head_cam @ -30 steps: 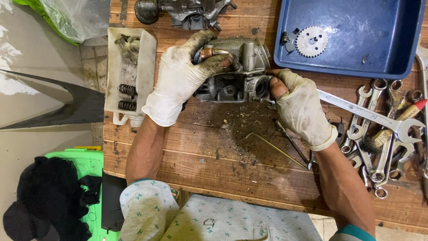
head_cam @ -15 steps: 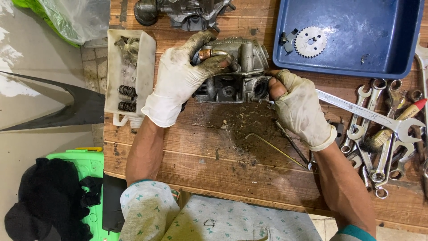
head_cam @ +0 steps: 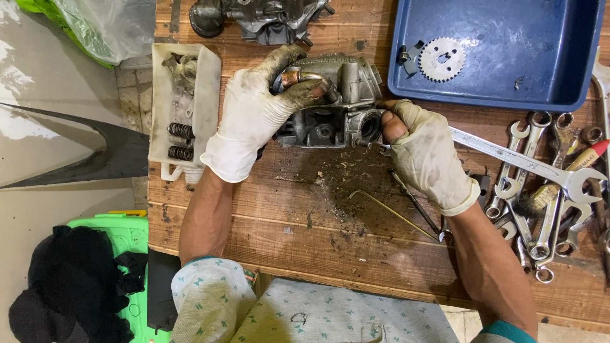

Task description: The person uses a hex key to loosen and remove bolts from a metallic engine block on a wooden workbench. They then separate the engine casing into two halves and place one half on the table.

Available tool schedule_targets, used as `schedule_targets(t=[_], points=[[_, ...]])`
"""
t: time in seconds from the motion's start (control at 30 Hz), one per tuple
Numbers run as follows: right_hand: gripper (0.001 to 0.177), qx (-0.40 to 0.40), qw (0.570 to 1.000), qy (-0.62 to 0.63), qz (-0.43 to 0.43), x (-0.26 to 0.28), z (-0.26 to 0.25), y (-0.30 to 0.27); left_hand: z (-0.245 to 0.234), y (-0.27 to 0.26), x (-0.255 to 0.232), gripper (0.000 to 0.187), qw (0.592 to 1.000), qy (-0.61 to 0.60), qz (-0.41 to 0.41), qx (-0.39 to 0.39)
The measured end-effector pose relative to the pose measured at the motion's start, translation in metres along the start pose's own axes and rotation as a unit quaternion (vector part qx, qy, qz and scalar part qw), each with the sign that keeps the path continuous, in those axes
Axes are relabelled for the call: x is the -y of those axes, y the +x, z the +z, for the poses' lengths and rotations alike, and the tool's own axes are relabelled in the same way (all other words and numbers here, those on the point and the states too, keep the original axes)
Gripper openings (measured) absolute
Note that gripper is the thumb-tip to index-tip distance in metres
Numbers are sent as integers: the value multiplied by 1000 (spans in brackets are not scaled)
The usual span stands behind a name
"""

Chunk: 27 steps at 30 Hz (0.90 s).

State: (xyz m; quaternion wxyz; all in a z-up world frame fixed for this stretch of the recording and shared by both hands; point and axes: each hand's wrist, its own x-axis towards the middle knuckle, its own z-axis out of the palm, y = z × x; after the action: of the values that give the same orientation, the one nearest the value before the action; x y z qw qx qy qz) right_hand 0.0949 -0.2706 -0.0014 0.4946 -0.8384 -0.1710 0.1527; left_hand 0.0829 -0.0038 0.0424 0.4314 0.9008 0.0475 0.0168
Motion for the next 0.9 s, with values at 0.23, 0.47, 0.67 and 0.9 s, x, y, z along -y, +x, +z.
schedule_targets(t=[0.23, 0.47, 0.67, 0.9], points=[[39, 1, 1000, -2, -9, 1, -1, 0, 0, 1, 2, 49, 998, 37, 44, -7], [35, 1, 999, 5, 37, -1, 1, -1, -1, 0, -5, 47, 999, 19, 28, 3], [38, 14, 998, 6, 64, 8, -2, 2, 1, 1, -4, 42, 998, 33, 59, -10], [31, 15, 999, 1, 38, 5, -4, 3, 4, 3, 2, 42, 998, 16, 66, -3]])
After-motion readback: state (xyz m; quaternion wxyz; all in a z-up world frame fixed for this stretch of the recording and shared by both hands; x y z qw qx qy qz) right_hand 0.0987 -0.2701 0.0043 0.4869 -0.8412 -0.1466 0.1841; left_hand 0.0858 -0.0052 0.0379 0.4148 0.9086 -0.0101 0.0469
